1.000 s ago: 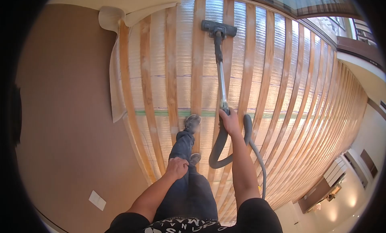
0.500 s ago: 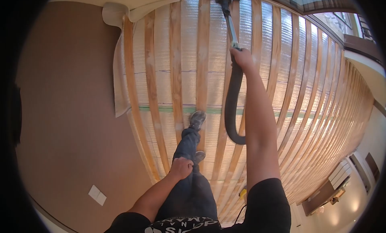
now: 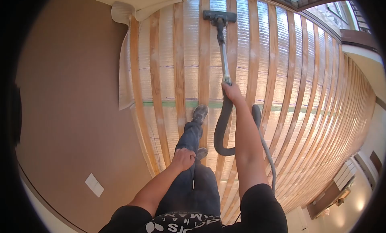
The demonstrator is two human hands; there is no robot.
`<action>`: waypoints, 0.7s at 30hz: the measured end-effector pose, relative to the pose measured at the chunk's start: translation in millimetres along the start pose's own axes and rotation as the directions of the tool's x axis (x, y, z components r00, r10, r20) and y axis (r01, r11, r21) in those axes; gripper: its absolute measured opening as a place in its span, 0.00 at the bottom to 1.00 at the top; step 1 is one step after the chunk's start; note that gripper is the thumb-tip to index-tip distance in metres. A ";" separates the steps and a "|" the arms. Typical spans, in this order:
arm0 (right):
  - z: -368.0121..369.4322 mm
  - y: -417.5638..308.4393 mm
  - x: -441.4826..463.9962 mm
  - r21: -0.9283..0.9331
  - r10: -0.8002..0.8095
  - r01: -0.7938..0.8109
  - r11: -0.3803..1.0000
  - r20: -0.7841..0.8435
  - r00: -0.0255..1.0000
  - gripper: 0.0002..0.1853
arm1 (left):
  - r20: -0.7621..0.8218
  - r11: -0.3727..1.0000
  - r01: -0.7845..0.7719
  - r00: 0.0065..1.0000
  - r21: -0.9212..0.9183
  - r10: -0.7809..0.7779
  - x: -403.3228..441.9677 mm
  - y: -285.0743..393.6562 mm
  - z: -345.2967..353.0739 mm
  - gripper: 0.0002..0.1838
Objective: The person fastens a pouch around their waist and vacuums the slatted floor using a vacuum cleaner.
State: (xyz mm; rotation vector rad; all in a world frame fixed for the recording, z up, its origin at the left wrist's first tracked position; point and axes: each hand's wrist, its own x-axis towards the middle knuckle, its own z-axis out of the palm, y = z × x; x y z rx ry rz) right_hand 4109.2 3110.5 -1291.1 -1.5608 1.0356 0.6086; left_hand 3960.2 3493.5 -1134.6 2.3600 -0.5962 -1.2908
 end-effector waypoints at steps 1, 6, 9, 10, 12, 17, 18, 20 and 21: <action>4.0 19.3 -15.1 -0.012 0.006 -0.006 1.000 -0.007 1.000 0.32 | -0.013 1.000 -0.006 1.000 0.003 0.006 -5.6 0.2 5.4 0.09; 22.4 109.5 -98.4 -0.028 0.008 -0.008 1.000 0.014 1.000 0.30 | -0.028 0.999 -0.031 0.999 0.041 0.033 -33.6 5.4 29.7 0.10; 29.2 154.7 -144.5 0.021 0.029 -0.029 0.999 0.031 0.999 0.27 | -0.006 0.996 -0.033 0.999 0.089 0.034 -50.9 0.8 52.9 0.11; 31.7 172.6 -156.2 0.030 0.027 -0.029 0.999 0.039 0.999 0.27 | 0.006 0.994 -0.027 1.000 0.103 0.027 -56.8 0.4 60.4 0.12; 34.2 211.3 -180.5 0.018 0.041 -0.042 0.999 0.050 0.998 0.26 | 0.014 0.992 -0.033 0.999 0.124 0.031 -70.6 -1.4 77.5 0.12; 45.2 277.1 -246.5 -0.006 0.071 -0.071 0.997 0.072 0.995 0.24 | -0.118 0.984 -0.111 0.985 0.138 0.127 -121.8 -28.7 142.4 0.11; 47.3 287.9 -258.4 -0.016 0.085 -0.084 0.996 0.072 0.994 0.24 | -0.114 0.982 -0.113 0.985 0.151 0.131 -133.4 -33.6 156.8 0.11; 57.8 317.7 -283.4 -0.027 0.122 -0.120 0.992 0.078 0.989 0.24 | -0.093 0.976 -0.115 0.987 0.183 0.134 -160.8 -31.8 165.8 0.11; 62.5 331.1 -295.3 -0.031 0.127 -0.124 0.992 0.083 0.988 0.25 | -0.105 0.982 -0.126 0.984 0.144 0.142 -171.3 -31.9 166.3 0.10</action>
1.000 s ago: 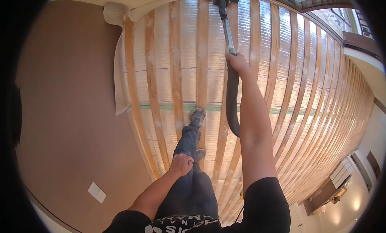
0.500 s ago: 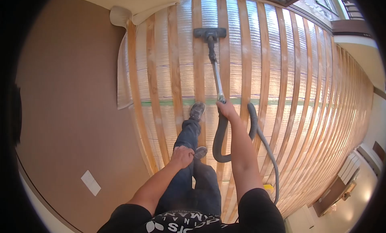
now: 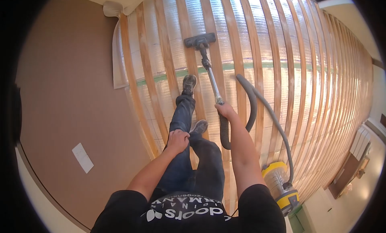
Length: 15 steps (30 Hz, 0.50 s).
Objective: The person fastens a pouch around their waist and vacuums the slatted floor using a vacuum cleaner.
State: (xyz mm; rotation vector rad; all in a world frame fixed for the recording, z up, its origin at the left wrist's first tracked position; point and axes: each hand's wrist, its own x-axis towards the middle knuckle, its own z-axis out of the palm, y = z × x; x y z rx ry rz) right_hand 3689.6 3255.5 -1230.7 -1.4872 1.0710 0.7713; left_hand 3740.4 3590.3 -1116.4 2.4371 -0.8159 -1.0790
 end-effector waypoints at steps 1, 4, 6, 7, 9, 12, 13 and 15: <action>7.5 17.1 -9.8 -0.006 0.007 -0.007 1.000 0.010 1.000 0.26 | -0.011 0.999 -0.001 1.000 -0.041 0.000 -11.8 1.3 -2.4 0.10; 39.7 77.0 -28.2 -0.047 0.020 -0.020 0.999 0.000 1.000 0.30 | -0.088 0.975 0.040 0.994 -0.220 -0.061 -41.4 -13.3 -6.3 0.09; 58.9 113.5 -50.2 -0.066 0.053 -0.053 0.996 -0.010 0.999 0.32 | -0.110 0.959 0.079 0.988 -0.273 -0.112 -58.4 -23.8 -8.2 0.08; 67.9 125.8 -66.2 -0.067 0.081 -0.081 0.994 -0.010 0.997 0.33 | -0.104 0.962 0.099 0.986 -0.255 -0.129 -65.1 -25.9 -10.5 0.08; 82.1 139.9 -102.9 -0.038 0.148 -0.148 0.988 -0.006 0.989 0.34 | -0.092 0.986 0.100 0.989 -0.133 -0.113 -75.1 -32.3 -9.5 0.08; 110.3 189.3 -128.5 -0.023 0.141 -0.143 0.989 -0.065 0.988 0.32 | 0.035 0.993 0.119 0.992 0.015 -0.119 -81.4 -54.8 0.0 0.08; 118.0 200.6 -139.5 -0.025 0.173 -0.174 0.984 -0.036 0.984 0.31 | 0.076 0.989 0.127 0.988 0.075 -0.133 -86.7 -67.4 8.1 0.07; 130.2 215.2 -165.8 -0.034 0.239 -0.239 0.971 0.018 0.971 0.29 | 0.159 0.973 0.130 0.974 0.190 -0.161 -96.1 -90.9 24.9 0.07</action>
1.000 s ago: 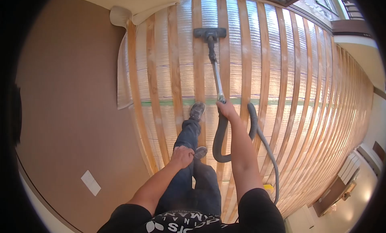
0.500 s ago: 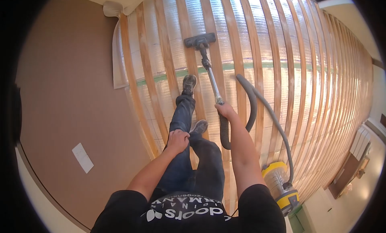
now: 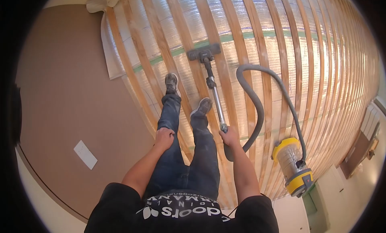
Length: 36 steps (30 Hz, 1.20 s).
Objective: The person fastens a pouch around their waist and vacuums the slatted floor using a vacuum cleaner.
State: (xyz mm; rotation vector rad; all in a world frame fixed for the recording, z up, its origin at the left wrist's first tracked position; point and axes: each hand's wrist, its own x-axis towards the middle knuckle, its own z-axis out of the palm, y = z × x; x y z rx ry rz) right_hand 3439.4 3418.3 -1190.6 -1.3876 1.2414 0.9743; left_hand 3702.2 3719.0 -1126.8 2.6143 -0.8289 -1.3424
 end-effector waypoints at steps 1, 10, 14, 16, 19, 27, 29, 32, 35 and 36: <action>7.1 6.8 -13.0 0.057 0.027 -0.027 0.998 -0.001 1.000 0.29 | 0.019 1.000 0.008 1.000 0.019 -0.008 3.6 -3.6 2.7 0.07; 71.8 95.2 -77.6 -0.067 -0.059 0.042 0.997 -0.276 0.959 0.37 | 0.149 0.992 -0.036 0.989 0.117 0.018 50.0 -18.2 -37.2 0.11; 57.0 40.7 -96.6 -0.020 0.116 -0.126 0.992 -0.267 0.957 0.38 | 0.113 0.995 -0.062 0.992 0.076 0.053 65.1 -32.5 -44.3 0.09; 61.2 24.2 -92.5 -0.042 0.060 -0.076 0.996 -0.298 0.953 0.37 | 0.138 0.997 -0.043 0.990 0.069 0.033 68.2 -35.1 -51.7 0.10; 61.7 -5.4 -77.9 -0.006 0.001 -0.003 1.000 -0.344 0.939 0.37 | 0.162 0.997 -0.019 0.987 0.070 0.008 71.2 -38.4 -56.9 0.10; -4.4 -204.8 75.5 -0.065 -0.307 0.315 0.947 -0.471 0.827 0.42 | 0.183 0.999 -0.014 0.983 0.039 0.007 78.1 -41.3 -67.7 0.12; -17.7 -247.5 94.5 -0.068 -0.375 0.394 0.917 -0.484 0.790 0.43 | 0.176 0.999 -0.018 0.984 0.048 0.010 78.1 -40.4 -68.5 0.12; -17.7 -280.3 93.8 0.011 -0.322 0.354 0.935 -0.393 0.861 0.43 | 0.175 0.998 -0.023 0.985 0.057 0.012 78.2 -40.5 -66.2 0.12; 11.3 -247.3 84.5 0.069 -0.280 0.324 0.944 -0.357 0.891 0.42 | 0.176 0.999 -0.022 0.984 0.050 0.013 76.2 -39.2 -66.4 0.12; 21.1 -219.9 81.6 0.087 -0.279 0.326 0.942 -0.344 0.897 0.41 | 0.173 0.999 -0.020 0.985 0.043 0.012 77.0 -39.2 -66.9 0.11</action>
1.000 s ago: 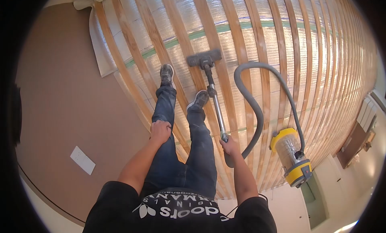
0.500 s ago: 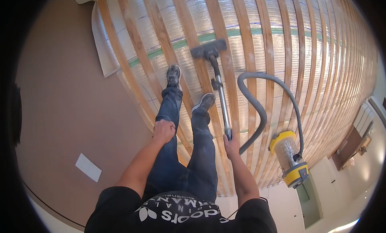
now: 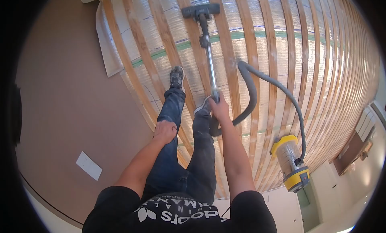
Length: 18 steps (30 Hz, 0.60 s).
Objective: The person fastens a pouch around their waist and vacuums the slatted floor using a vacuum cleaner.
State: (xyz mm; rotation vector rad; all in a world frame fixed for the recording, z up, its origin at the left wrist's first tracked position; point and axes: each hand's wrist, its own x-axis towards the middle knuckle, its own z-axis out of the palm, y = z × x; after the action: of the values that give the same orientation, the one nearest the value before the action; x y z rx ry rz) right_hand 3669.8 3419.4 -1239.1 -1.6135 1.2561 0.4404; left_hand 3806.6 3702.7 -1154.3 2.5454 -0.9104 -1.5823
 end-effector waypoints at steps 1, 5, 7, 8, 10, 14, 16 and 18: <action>-1.8 18.4 -18.6 -0.016 0.047 -0.046 0.999 0.035 0.998 0.41 | 0.005 1.000 0.003 1.000 0.005 -0.003 0.3 -0.8 0.3 0.11; -22.0 100.8 -109.7 -0.207 0.151 -0.127 0.970 0.106 0.983 0.40 | -0.003 1.000 -0.002 1.000 0.002 0.002 2.0 -7.3 7.0 0.11; -38.2 127.6 -160.1 -0.181 0.228 -0.204 0.962 0.125 0.966 0.39 | 0.022 1.000 0.005 1.000 -0.011 -0.004 3.4 -9.6 4.5 0.13; -50.2 131.6 -179.6 -0.217 0.322 -0.284 0.934 0.166 0.932 0.39 | 0.058 1.000 0.017 0.998 -0.021 -0.016 3.9 -7.0 -1.5 0.15; -64.1 151.6 -215.2 -0.247 0.339 -0.291 0.924 0.183 0.923 0.40 | 0.094 0.999 0.033 0.995 -0.039 -0.029 5.9 -6.5 -5.9 0.16; -77.1 159.0 -239.5 -0.344 0.466 -0.390 0.854 0.171 0.868 0.40 | 0.111 0.997 0.053 0.993 -0.062 -0.046 6.4 -7.9 -10.5 0.16; -78.6 150.8 -230.2 -0.360 0.414 -0.345 0.867 0.134 0.901 0.39 | 0.123 0.996 0.059 0.991 -0.063 -0.051 7.2 -7.1 -14.0 0.17; -74.0 133.1 -209.0 -0.332 0.313 -0.262 0.906 0.110 0.943 0.39 | 0.129 0.997 0.061 0.990 -0.056 -0.053 9.1 -8.5 -18.3 0.17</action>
State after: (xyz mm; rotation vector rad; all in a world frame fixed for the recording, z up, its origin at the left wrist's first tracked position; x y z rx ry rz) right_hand 3450.4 3468.3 -1111.4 -1.6150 1.3554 0.9820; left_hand 3828.6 3700.1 -1155.3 2.4758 -0.7926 -1.7782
